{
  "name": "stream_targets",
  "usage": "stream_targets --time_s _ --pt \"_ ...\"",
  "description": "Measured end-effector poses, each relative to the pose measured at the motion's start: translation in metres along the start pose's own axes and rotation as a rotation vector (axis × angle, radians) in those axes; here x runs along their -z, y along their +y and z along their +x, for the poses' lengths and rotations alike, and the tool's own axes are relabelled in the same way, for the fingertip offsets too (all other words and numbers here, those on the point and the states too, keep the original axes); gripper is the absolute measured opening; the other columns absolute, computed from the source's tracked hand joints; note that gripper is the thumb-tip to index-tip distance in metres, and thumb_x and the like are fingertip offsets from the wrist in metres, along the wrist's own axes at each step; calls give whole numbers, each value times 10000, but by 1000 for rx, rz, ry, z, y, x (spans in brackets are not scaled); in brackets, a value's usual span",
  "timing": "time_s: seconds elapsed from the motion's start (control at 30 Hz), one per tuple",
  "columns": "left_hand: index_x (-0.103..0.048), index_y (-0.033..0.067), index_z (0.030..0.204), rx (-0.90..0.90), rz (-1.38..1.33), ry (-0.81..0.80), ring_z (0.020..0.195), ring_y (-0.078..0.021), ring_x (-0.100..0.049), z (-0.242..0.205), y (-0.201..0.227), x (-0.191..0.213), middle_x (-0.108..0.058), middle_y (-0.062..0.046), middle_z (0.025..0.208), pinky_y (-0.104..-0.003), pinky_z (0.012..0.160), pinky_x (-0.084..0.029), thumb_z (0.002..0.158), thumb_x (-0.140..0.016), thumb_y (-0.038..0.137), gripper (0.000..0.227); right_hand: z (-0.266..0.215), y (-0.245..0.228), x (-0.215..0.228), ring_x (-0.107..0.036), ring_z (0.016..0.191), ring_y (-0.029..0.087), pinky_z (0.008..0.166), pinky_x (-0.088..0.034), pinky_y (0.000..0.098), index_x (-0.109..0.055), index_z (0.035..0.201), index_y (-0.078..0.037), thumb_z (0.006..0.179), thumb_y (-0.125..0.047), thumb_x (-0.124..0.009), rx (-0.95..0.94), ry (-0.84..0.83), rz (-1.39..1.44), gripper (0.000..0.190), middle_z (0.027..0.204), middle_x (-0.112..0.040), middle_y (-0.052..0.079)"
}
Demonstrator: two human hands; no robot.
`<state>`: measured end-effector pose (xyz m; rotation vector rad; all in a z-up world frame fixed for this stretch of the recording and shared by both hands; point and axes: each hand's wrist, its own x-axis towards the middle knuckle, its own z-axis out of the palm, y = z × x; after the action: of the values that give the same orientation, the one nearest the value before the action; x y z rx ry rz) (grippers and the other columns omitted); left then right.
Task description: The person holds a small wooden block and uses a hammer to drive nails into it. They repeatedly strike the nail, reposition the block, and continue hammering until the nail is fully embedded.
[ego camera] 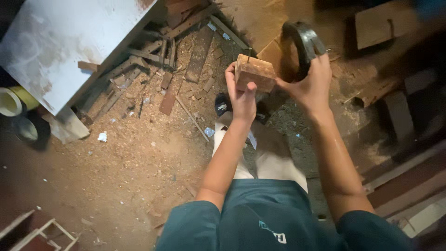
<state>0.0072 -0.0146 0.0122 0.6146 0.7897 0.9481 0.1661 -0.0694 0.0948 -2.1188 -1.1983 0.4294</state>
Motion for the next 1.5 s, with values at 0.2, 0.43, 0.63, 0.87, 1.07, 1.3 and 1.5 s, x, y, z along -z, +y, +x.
stream_targets --time_s 0.2,0.43,0.63,0.87,1.07,1.3,1.5 --pt "-360 69 1433 113 32 -121 1247 -164 -505 15 19 -15 -509 -21 1313 -327 1087 -434 864 -825 536 870 -7 -8 9 -563 1339 396 1133 -487 445 -610 1401 -65 710 -264 -1030 3 143 -77 832 1429 -582 190" --pt "-356 106 1442 345 -123 -346 1245 -217 -547 30 32 -42 -528 -51 1334 -424 1060 -480 849 -828 483 846 -44 -11 73 -572 1291 377 1104 -475 449 -663 1378 -49 709 -254 -973 -212 258 -147 764 1386 -632 160" --pt "-393 80 1457 503 -138 -517 1282 -246 -569 42 50 -72 -552 -73 1371 -450 1094 -490 845 -824 495 856 -70 -20 104 -613 970 301 866 -515 410 -720 1283 -57 897 -289 -917 -531 419 -259 491 1009 -659 157" --pt "-440 63 1468 421 40 -695 1269 -195 -561 46 101 -96 -546 -51 1394 -362 1075 -478 742 -884 532 972 -70 -84 113 -560 667 130 630 -459 303 -805 1175 -57 934 -265 -900 -681 502 124 333 748 -607 38" --pt "-466 46 1421 327 185 -733 1192 -201 -603 43 142 -123 -607 -74 1285 -350 1016 -514 749 -935 487 930 -38 -141 123 -595 722 125 635 -470 241 -700 1313 8 832 -82 -873 -634 459 841 519 917 -700 11" --pt "-461 75 1441 207 307 -777 1215 -203 -601 65 150 -146 -618 -80 1296 -353 1043 -522 747 -971 324 896 10 -126 139 -628 1296 210 1055 -565 358 -568 1161 24 839 -130 -903 -293 299 964 490 1449 -631 111" --pt "-457 50 1434 181 492 -818 1276 -241 -606 114 135 -152 -603 -117 1355 -382 1109 -520 754 -959 187 857 54 -92 142 -662 1169 183 1007 -546 349 -667 1341 -26 721 -275 -935 -324 130 538 719 1301 -697 97"
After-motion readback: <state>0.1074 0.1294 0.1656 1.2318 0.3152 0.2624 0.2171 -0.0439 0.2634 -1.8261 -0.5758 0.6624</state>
